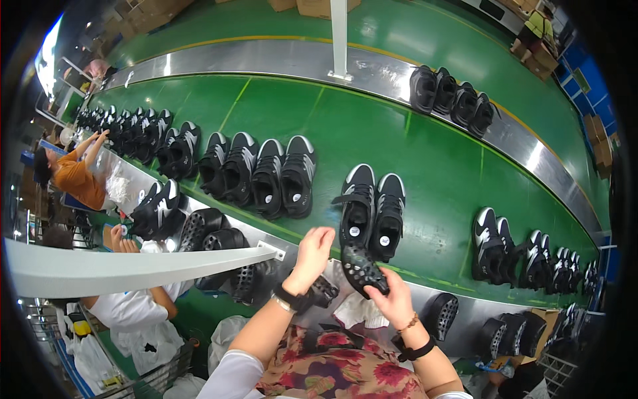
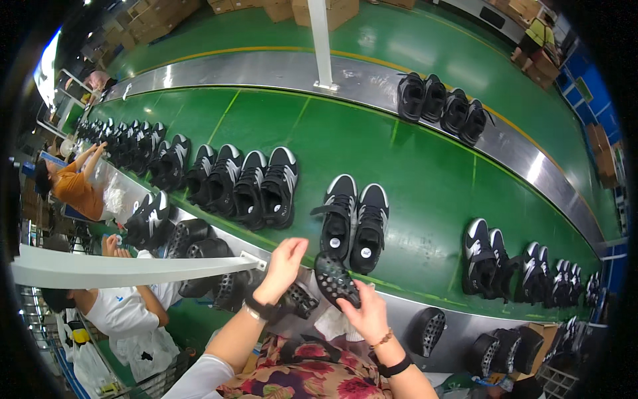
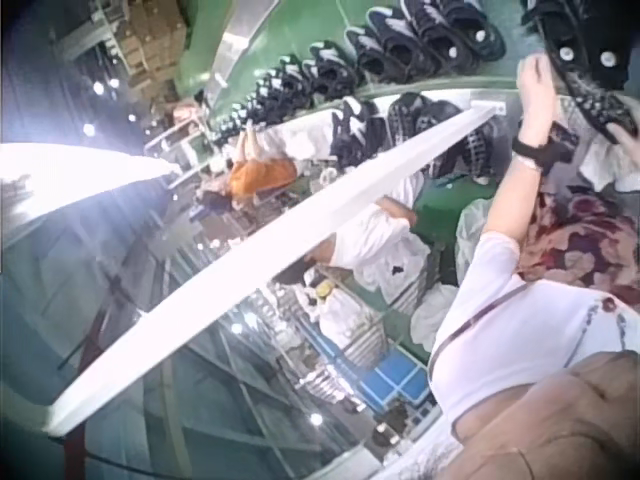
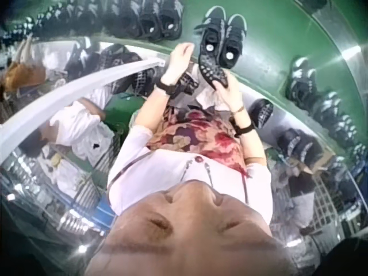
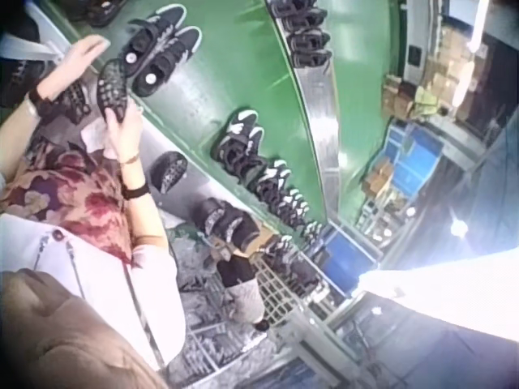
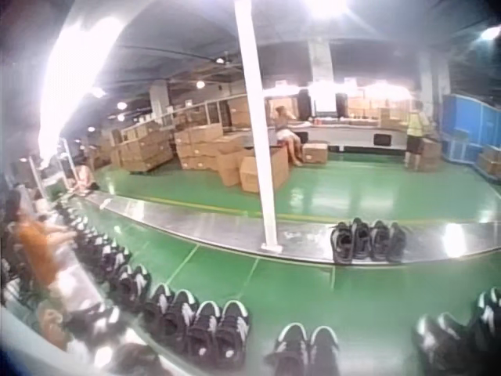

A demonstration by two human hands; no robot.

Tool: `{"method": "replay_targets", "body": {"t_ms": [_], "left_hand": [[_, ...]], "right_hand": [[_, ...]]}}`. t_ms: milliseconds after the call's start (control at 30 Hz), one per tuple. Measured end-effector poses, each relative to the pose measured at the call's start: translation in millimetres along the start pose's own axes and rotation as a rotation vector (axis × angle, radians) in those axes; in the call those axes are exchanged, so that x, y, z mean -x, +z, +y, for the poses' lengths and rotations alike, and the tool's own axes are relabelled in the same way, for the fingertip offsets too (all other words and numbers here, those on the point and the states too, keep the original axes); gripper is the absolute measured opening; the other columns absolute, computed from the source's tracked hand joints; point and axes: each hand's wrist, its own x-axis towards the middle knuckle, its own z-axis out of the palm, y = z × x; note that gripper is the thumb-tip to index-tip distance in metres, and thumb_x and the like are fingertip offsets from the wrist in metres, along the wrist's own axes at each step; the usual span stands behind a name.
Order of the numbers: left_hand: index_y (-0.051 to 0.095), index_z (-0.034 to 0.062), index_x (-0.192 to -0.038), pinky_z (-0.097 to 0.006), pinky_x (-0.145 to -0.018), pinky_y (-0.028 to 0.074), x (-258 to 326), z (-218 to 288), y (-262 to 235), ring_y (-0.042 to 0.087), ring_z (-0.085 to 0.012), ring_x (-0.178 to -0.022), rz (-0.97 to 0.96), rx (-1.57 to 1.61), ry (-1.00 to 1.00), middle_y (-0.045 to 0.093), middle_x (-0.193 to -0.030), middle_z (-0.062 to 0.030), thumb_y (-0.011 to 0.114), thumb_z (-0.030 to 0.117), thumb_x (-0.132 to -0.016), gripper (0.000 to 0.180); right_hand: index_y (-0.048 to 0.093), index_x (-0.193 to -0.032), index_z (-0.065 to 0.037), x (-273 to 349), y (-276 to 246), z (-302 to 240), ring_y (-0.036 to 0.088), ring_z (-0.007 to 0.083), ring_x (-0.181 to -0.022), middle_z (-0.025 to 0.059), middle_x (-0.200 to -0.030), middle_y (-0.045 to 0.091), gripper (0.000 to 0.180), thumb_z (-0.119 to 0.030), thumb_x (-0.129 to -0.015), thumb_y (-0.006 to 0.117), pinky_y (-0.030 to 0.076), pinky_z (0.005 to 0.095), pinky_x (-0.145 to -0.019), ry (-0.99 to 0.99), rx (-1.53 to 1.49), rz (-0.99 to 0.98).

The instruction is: Inspecting and cleaning shoes on a factory assembly line.

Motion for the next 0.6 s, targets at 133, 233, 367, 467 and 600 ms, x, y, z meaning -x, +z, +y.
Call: {"method": "replay_targets", "body": {"t_ms": [133, 233, 367, 467, 600], "left_hand": [[0.058, 0.0022, -0.110, -0.043, -0.086, 0.046, -40, -11, 33, 0.052, -0.0375, -0.101, -0.060, -0.350, 0.463, 0.055, -0.110, -0.0181, 0.058, -0.001, -0.070, 0.041], [0.057, 0.0029, -0.096, -0.041, -0.078, 0.049, -60, -6, 58, 0.053, -0.0347, -0.091, -0.152, -0.647, 0.513, 0.052, -0.108, -0.0151, 0.064, 0.004, -0.062, 0.035], [0.060, 0.0070, -0.093, -0.035, -0.073, 0.044, -67, -16, 70, 0.052, -0.0242, -0.090, -0.123, -0.738, 0.700, 0.054, -0.090, -0.0067, 0.058, 0.016, -0.072, 0.023], [0.062, 0.0096, -0.090, -0.033, -0.076, 0.041, -65, 0, 60, 0.051, -0.0227, -0.091, -0.250, -0.751, 0.628, 0.055, -0.088, -0.0050, 0.070, 0.024, -0.069, 0.027], [0.062, 0.0096, -0.081, -0.035, -0.076, 0.042, -67, -6, 64, 0.051, -0.0222, -0.092, -0.224, -0.658, 0.589, 0.055, -0.088, -0.0046, 0.072, 0.028, -0.070, 0.024]], "right_hand": [[0.061, -0.106, 0.003, -9, -24, 4, 0.065, 0.0362, -0.085, 0.0231, -0.090, 0.066, 0.050, -0.030, -0.071, 0.074, 0.051, 0.0381, -0.076, 0.161, -0.044, -0.108], [0.063, -0.100, 0.003, -19, -44, 22, 0.066, 0.0345, -0.080, 0.0220, -0.088, 0.067, 0.043, -0.025, -0.069, 0.073, 0.052, 0.0381, -0.073, 0.238, 0.062, -0.046], [0.060, -0.104, 0.009, -29, -64, 46, 0.068, 0.0238, -0.072, 0.0215, -0.080, 0.067, 0.046, -0.017, -0.067, 0.072, 0.052, 0.0327, -0.068, 0.227, -0.082, 0.108], [0.063, -0.093, 0.008, -43, -64, 16, 0.057, 0.0112, -0.064, 0.0063, -0.072, 0.064, 0.039, -0.015, -0.064, 0.074, 0.047, 0.0266, -0.060, 0.226, -0.073, -0.131], [0.060, -0.101, 0.010, -87, -45, 10, 0.067, 0.0233, -0.069, 0.0221, -0.078, 0.066, 0.048, -0.019, -0.065, 0.073, 0.051, 0.0320, -0.066, 0.235, 0.094, -0.352]]}}
